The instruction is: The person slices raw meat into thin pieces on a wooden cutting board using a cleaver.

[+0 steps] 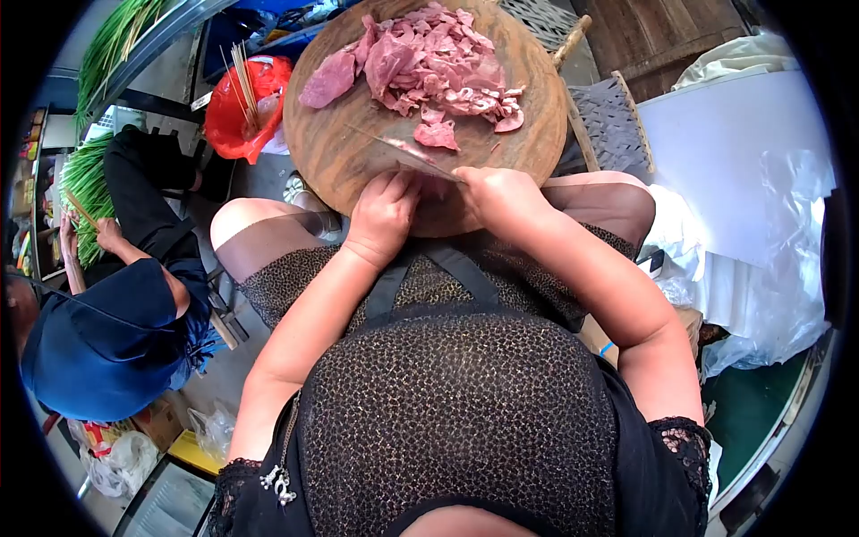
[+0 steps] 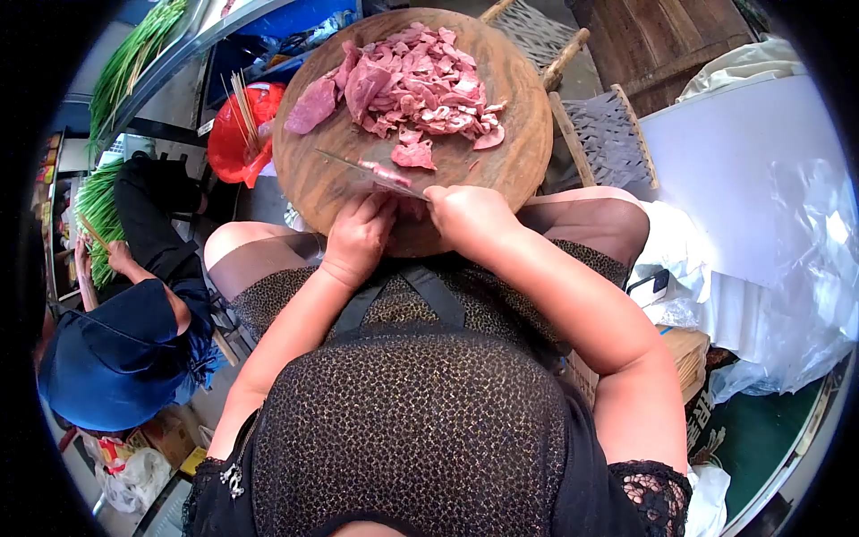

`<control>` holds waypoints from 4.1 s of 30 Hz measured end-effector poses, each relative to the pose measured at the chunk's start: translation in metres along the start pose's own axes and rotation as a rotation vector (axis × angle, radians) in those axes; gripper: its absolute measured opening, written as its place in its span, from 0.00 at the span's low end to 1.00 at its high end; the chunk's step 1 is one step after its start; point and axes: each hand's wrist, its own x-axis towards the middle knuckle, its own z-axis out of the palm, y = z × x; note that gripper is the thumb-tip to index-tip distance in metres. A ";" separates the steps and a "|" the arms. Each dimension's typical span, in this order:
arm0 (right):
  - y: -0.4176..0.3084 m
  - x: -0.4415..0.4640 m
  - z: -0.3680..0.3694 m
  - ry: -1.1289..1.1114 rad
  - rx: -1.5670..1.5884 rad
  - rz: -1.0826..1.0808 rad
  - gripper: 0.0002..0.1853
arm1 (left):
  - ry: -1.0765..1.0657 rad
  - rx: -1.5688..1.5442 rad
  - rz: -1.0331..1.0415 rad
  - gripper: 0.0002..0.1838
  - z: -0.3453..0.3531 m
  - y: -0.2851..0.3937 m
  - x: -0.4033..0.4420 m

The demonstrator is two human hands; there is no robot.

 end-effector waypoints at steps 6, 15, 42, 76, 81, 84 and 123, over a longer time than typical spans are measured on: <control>0.005 -0.043 -0.021 0.039 -0.036 -0.057 0.09 | -0.038 0.069 0.030 0.19 -0.004 0.004 -0.005; 0.006 -0.065 -0.031 -0.075 -0.145 -0.034 0.10 | -0.057 -0.494 -0.351 0.11 -0.009 0.013 0.005; 0.002 -0.060 -0.032 -0.034 -0.086 -0.054 0.08 | -0.079 -0.209 -0.236 0.20 0.002 0.007 -0.015; 0.005 -0.058 -0.036 -0.023 0.023 0.061 0.12 | -0.275 -0.296 -0.261 0.27 -0.024 0.007 -0.005; 0.004 -0.033 -0.026 -0.134 -0.085 0.035 0.12 | -0.177 -0.062 -0.055 0.23 -0.017 0.003 -0.006; -0.004 -0.007 -0.020 -0.187 -0.101 -0.005 0.11 | -0.207 -0.077 -0.062 0.23 -0.015 0.000 -0.006; -0.001 -0.006 0.005 0.106 0.033 -0.010 0.13 | -0.240 -0.139 -0.063 0.28 -0.029 0.007 -0.016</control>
